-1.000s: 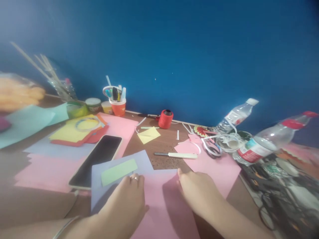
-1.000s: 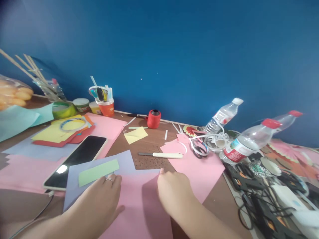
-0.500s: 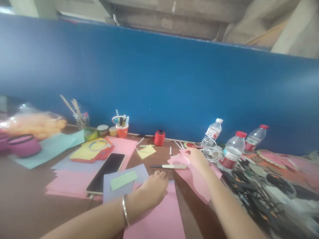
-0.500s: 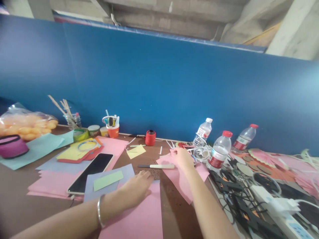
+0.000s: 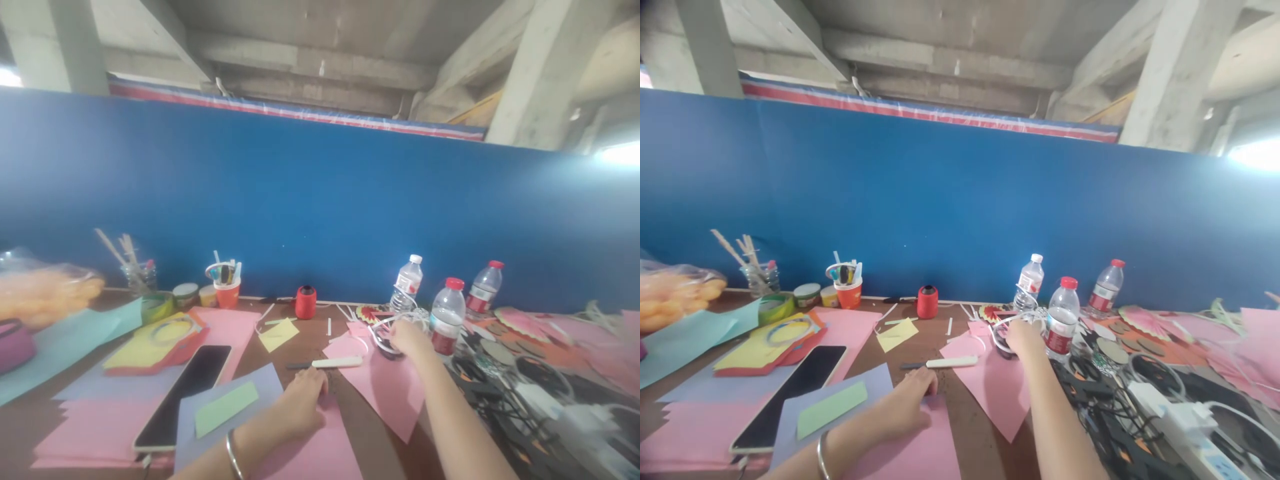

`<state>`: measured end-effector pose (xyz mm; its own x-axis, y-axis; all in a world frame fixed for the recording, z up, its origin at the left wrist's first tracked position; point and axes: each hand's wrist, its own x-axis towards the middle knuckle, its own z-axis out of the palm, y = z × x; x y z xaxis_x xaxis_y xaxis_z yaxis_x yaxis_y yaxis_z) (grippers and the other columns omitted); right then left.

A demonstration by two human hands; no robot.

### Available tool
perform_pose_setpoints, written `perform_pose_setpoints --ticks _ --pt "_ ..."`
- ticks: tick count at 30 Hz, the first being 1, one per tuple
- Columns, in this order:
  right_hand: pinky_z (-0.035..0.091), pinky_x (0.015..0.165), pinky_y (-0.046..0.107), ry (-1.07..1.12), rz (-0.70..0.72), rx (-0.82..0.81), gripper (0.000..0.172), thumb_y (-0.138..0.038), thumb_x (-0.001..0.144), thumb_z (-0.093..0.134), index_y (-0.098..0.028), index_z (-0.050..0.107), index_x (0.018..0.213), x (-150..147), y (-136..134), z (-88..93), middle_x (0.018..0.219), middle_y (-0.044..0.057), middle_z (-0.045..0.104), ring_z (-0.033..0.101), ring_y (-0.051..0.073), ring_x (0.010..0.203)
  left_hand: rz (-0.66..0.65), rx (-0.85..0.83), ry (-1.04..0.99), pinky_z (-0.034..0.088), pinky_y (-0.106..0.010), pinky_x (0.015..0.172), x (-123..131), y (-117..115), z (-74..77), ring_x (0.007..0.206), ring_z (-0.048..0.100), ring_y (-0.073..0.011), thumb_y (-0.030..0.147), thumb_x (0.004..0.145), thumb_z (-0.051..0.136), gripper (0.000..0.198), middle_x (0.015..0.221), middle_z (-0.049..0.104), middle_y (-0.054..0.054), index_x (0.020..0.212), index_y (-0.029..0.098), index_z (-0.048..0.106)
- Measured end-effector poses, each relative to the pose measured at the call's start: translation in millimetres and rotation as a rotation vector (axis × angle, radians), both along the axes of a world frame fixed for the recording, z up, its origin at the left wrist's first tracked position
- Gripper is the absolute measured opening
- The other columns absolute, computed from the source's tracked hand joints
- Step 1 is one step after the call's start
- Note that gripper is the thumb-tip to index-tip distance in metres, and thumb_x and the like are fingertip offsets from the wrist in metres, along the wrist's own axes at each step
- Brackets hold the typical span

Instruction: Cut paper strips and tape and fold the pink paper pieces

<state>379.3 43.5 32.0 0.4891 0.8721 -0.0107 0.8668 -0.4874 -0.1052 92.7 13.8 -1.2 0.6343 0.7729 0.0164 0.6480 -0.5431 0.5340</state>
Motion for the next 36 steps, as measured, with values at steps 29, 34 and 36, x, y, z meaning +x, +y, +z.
perform_pose_setpoints --ticks 29,34,36 --pt "0.049 0.078 0.039 0.554 0.132 0.06 0.031 -0.031 0.087 0.053 -0.016 0.052 0.114 -8.6 19.6 -27.6 0.114 0.007 0.055 0.057 0.02 0.095 -0.004 -0.348 -0.551 0.037 -0.024 0.061 1.2 16.1 34.6 0.066 0.05 -0.0123 0.017 0.068 0.053 0.011 0.073 0.059 0.001 0.078 0.017 0.057" --pt "0.05 0.077 0.039 0.765 0.195 0.107 0.03 -0.032 0.088 0.052 -0.016 0.052 0.114 -20.6 20.8 -34.2 0.111 0.007 0.056 0.058 0.019 0.092 -0.012 -0.351 -0.556 0.035 -0.023 0.057 2.2 15.6 31.0 0.063 0.048 -0.0112 0.016 0.068 0.052 0.012 0.069 0.056 0.003 0.078 0.017 0.057" --pt "0.05 0.075 0.037 0.798 0.234 0.139 0.029 -0.033 0.088 0.051 -0.015 0.053 0.111 -25.6 18.9 -34.1 0.107 0.007 0.058 0.059 0.018 0.088 -0.013 -0.357 -0.555 0.036 -0.023 0.058 2.7 15.1 30.7 0.063 0.049 -0.0113 0.016 0.067 0.052 0.012 0.07 0.056 0.002 0.079 0.016 0.057"
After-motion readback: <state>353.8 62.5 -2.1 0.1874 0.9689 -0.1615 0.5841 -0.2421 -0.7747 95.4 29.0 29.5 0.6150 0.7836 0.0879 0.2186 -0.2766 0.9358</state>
